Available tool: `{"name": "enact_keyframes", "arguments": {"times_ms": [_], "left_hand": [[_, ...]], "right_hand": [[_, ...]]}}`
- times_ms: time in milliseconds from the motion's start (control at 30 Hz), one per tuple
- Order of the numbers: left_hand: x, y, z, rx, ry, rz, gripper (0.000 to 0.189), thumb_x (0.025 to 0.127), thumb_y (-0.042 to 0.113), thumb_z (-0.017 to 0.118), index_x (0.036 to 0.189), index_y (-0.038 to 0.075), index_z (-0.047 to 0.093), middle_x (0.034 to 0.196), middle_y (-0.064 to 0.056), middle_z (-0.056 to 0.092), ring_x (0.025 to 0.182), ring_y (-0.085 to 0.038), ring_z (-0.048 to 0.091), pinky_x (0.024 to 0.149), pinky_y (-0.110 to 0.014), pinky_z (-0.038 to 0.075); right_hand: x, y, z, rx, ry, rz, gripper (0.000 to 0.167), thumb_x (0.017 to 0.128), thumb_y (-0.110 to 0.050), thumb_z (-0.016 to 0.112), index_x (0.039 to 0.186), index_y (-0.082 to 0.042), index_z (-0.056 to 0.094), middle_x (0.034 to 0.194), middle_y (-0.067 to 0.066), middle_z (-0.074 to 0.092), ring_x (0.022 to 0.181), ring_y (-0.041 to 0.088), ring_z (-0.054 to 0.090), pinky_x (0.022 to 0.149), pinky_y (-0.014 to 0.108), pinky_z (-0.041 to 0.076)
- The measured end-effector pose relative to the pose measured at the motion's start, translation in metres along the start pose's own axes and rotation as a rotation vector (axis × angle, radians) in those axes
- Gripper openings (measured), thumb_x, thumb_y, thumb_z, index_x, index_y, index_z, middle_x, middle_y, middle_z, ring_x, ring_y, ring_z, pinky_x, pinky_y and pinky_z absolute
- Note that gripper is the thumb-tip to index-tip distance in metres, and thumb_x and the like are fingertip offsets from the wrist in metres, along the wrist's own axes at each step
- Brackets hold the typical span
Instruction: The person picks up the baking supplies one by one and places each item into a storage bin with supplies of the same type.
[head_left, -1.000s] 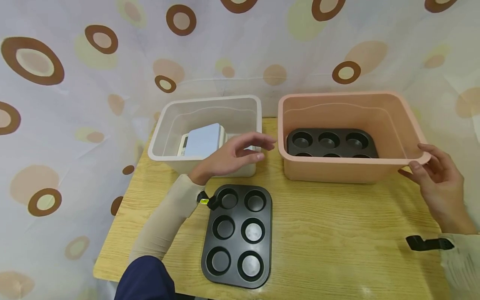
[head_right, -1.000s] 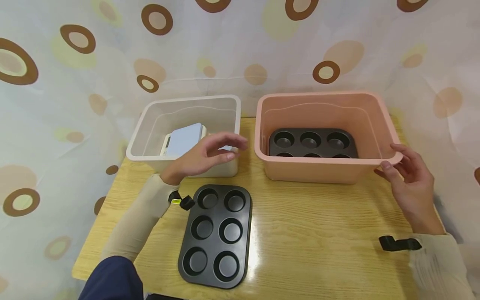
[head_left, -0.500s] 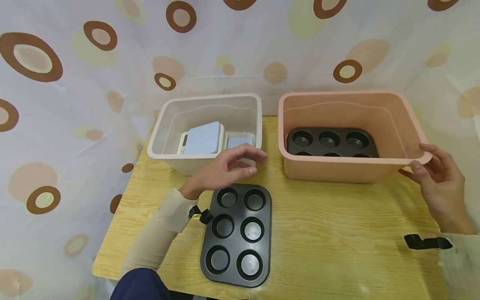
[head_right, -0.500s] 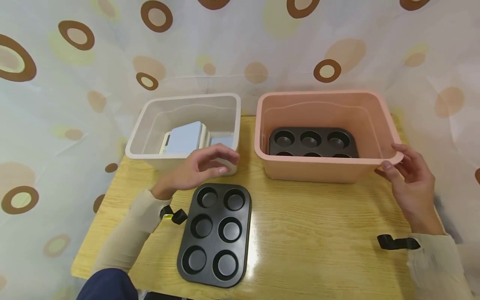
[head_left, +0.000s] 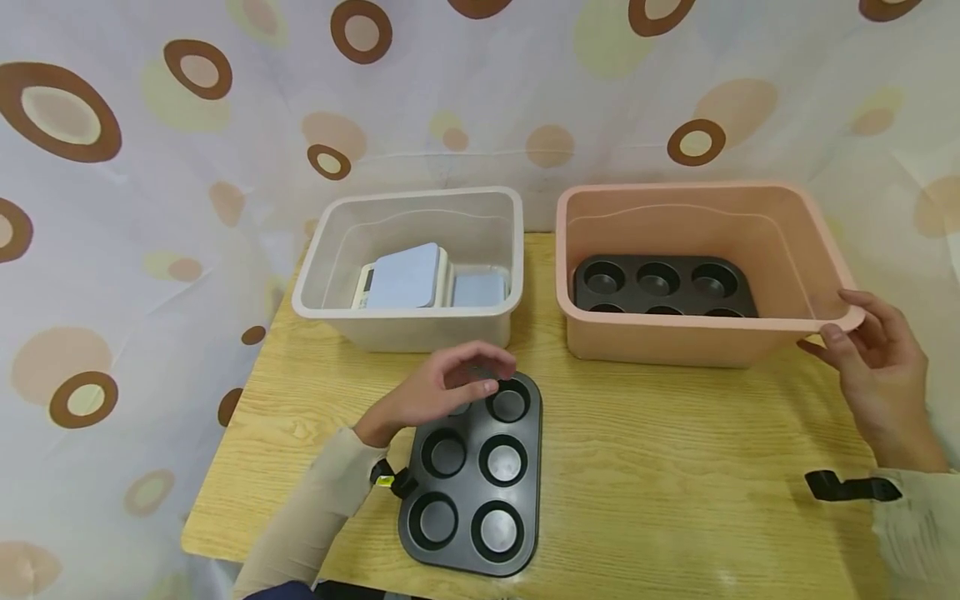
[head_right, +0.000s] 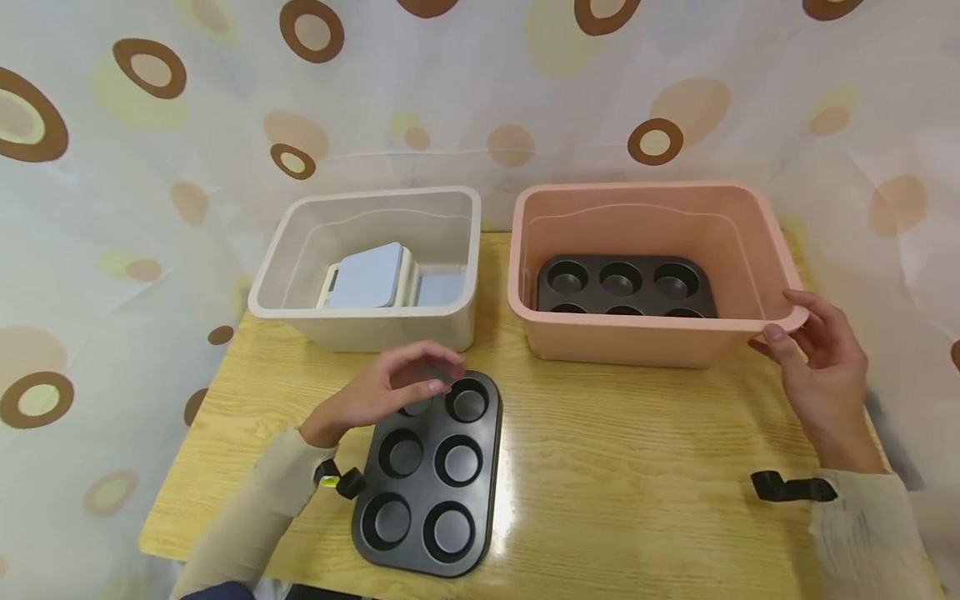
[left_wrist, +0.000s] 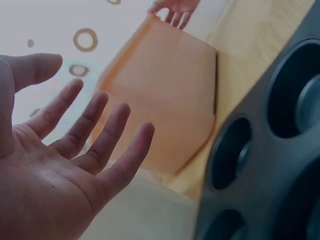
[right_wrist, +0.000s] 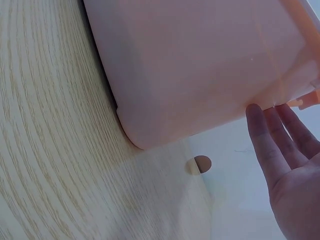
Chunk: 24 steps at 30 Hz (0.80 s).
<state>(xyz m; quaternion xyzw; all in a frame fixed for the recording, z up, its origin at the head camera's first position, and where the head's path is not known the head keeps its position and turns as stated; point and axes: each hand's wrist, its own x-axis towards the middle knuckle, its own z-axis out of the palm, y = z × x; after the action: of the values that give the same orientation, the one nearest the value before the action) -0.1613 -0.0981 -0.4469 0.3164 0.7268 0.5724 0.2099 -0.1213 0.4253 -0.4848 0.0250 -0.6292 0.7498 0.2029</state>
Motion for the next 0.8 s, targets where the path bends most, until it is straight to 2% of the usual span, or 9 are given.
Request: {"name": "enact_keyframes", "arguments": {"times_ms": [100,233,500,633,800], "left_hand": [[-0.007,-0.007,0.003,-0.009,0.013,-0.029,0.036,0.106,0.004,0.066,0.141,-0.002,0.065,0.137,-0.029,0.069,0.127,-0.026,0.07,0.104,-0.03,0.06],[-0.018,-0.018,0.006,-0.037,0.03,-0.072,0.036,0.106,0.004,0.065,0.142,-0.002,0.065,0.138,-0.03,0.068,0.126,-0.021,0.07,0.103,-0.03,0.061],[-0.043,-0.044,0.01,-0.115,0.082,-0.071,0.037,0.109,0.003,0.062,0.143,-0.01,0.06,0.141,-0.039,0.062,0.129,-0.044,0.067,0.103,-0.031,0.063],[-0.056,-0.05,0.005,-0.118,0.118,-0.113,0.036,0.11,0.004,0.061,0.143,-0.008,0.061,0.139,-0.037,0.064,0.126,-0.038,0.07,0.102,-0.03,0.063],[-0.075,-0.054,-0.004,-0.083,0.152,-0.166,0.037,0.11,0.006,0.062,0.144,-0.009,0.06,0.132,-0.033,0.068,0.117,-0.032,0.074,0.095,-0.033,0.065]], "right_hand": [[-0.001,0.0,0.0,0.011,0.015,0.0,0.054,0.103,0.017,0.056,0.156,0.008,0.05,0.149,0.013,0.06,0.132,0.02,0.064,0.089,0.018,0.063],[-0.002,0.0,0.0,0.018,0.022,0.006,0.054,0.103,0.017,0.056,0.156,0.007,0.05,0.151,0.013,0.06,0.133,0.021,0.063,0.089,0.018,0.064],[-0.002,0.0,0.001,0.017,0.037,0.013,0.054,0.103,0.017,0.057,0.155,0.007,0.051,0.149,0.013,0.06,0.131,0.02,0.064,0.089,0.018,0.064],[0.0,0.002,0.0,0.041,0.021,0.002,0.054,0.103,0.018,0.056,0.156,0.007,0.05,0.149,0.014,0.06,0.131,0.021,0.065,0.09,0.019,0.064],[0.002,0.005,-0.001,0.067,0.02,0.002,0.054,0.103,0.018,0.056,0.156,0.007,0.05,0.148,0.015,0.061,0.13,0.022,0.065,0.09,0.02,0.064]]}}
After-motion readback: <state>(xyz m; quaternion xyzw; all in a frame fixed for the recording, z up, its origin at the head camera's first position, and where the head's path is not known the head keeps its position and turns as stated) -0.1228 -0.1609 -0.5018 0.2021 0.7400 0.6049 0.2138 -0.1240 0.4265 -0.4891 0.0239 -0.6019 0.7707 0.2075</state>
